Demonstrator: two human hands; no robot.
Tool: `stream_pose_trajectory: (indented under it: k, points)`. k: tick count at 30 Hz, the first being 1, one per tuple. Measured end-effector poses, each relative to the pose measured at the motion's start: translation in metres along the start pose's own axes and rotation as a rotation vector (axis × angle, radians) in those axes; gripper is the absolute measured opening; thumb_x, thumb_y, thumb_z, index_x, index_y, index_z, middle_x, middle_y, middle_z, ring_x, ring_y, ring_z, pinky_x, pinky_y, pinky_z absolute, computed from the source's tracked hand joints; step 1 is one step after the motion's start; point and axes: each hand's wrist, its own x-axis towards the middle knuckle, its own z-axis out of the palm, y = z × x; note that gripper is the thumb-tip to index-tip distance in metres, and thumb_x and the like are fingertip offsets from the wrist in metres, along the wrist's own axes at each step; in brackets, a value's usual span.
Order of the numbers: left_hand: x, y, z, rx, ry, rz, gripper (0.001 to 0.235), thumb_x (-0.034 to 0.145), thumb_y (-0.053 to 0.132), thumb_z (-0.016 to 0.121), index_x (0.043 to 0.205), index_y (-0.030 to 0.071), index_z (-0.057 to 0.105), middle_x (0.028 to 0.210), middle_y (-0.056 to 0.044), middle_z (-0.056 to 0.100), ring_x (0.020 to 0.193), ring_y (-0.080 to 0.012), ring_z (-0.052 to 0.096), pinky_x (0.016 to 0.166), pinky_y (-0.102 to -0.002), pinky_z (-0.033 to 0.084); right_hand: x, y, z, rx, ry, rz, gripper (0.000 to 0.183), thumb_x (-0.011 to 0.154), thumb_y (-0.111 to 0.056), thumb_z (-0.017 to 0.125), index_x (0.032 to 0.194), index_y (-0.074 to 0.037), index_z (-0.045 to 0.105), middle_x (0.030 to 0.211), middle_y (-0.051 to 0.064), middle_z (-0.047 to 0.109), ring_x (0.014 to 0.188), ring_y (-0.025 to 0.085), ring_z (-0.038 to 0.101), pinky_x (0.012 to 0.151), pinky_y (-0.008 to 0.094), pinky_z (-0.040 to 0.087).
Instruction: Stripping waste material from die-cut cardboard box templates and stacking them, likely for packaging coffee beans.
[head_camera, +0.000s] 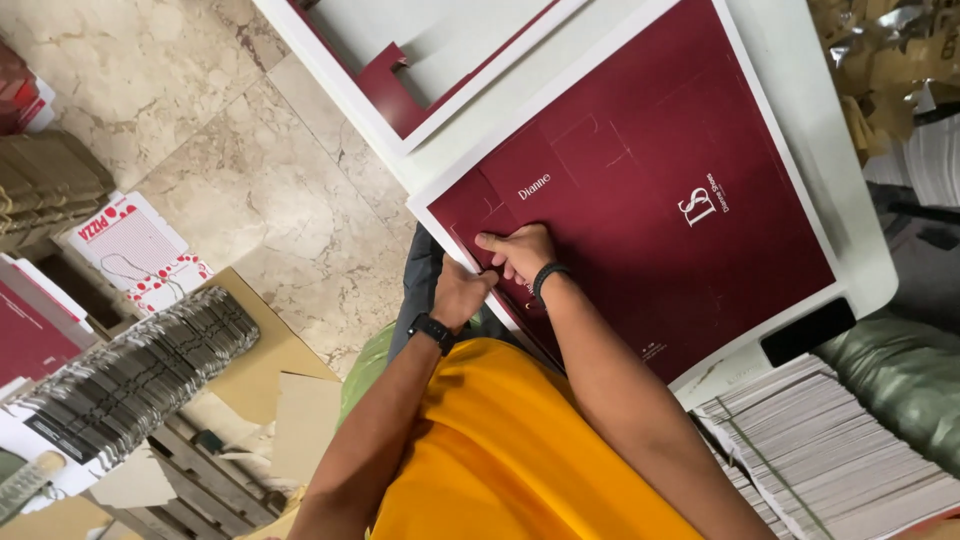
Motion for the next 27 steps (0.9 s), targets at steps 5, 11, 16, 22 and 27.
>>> stream_pose_trajectory:
  k: [5, 11, 16, 22, 27]
  points:
    - [0.011, -0.011, 0.000, -0.135, 0.051, 0.283, 0.050, 0.073, 0.008, 0.065, 0.122, 0.001, 0.070, 0.093, -0.010, 0.070, 0.092, -0.0250, 0.067, 0.084, -0.042, 0.054, 0.004, 0.004, -0.001, 0.034, -0.025, -0.017, 0.058, 0.075, -0.058, 0.084, 0.073, 0.000, 0.076, 0.046, 0.015, 0.059, 0.030, 0.016, 0.047, 0.028, 0.026, 0.034]
    - [0.035, -0.048, 0.007, -0.221, -0.009, 0.357, 0.038, 0.071, -0.001, 0.063, 0.107, -0.004, 0.074, 0.080, -0.005, 0.066, 0.072, -0.0206, 0.062, 0.069, -0.037, 0.054, 0.003, 0.000, -0.004, 0.023, -0.068, -0.003, 0.060, 0.073, -0.060, 0.084, 0.076, 0.000, 0.077, 0.048, 0.014, 0.060, 0.032, 0.016, 0.049, 0.030, 0.025, 0.035]
    - [0.027, -0.033, 0.003, -0.111, 0.012, 0.343, 0.022, 0.076, 0.006, 0.065, 0.092, -0.006, 0.075, 0.062, -0.010, 0.062, 0.055, -0.0215, 0.059, 0.052, -0.036, 0.047, -0.004, -0.006, -0.008, 0.029, -0.068, 0.001, 0.058, 0.074, -0.057, 0.085, 0.075, 0.000, 0.077, 0.047, 0.014, 0.060, 0.031, 0.015, 0.048, 0.030, 0.025, 0.034]
    - [0.016, -0.022, -0.003, -0.158, -0.005, 0.352, 0.015, 0.074, 0.000, 0.061, 0.084, -0.003, 0.072, 0.056, -0.008, 0.056, 0.050, -0.0171, 0.057, 0.047, -0.032, 0.046, -0.001, -0.005, -0.005, 0.022, -0.078, 0.002, 0.058, 0.075, -0.057, 0.084, 0.077, 0.000, 0.077, 0.049, 0.014, 0.062, 0.033, 0.016, 0.051, 0.031, 0.025, 0.038]
    - [0.001, -0.021, -0.022, -0.189, -0.066, 0.360, 0.019, 0.080, 0.008, 0.076, 0.091, -0.003, 0.064, 0.061, -0.014, 0.063, 0.054, -0.0209, 0.065, 0.047, -0.033, 0.053, -0.009, -0.005, -0.006, 0.009, -0.072, -0.026, 0.057, 0.077, -0.057, 0.082, 0.078, 0.000, 0.077, 0.050, 0.014, 0.062, 0.033, 0.017, 0.052, 0.031, 0.025, 0.039]
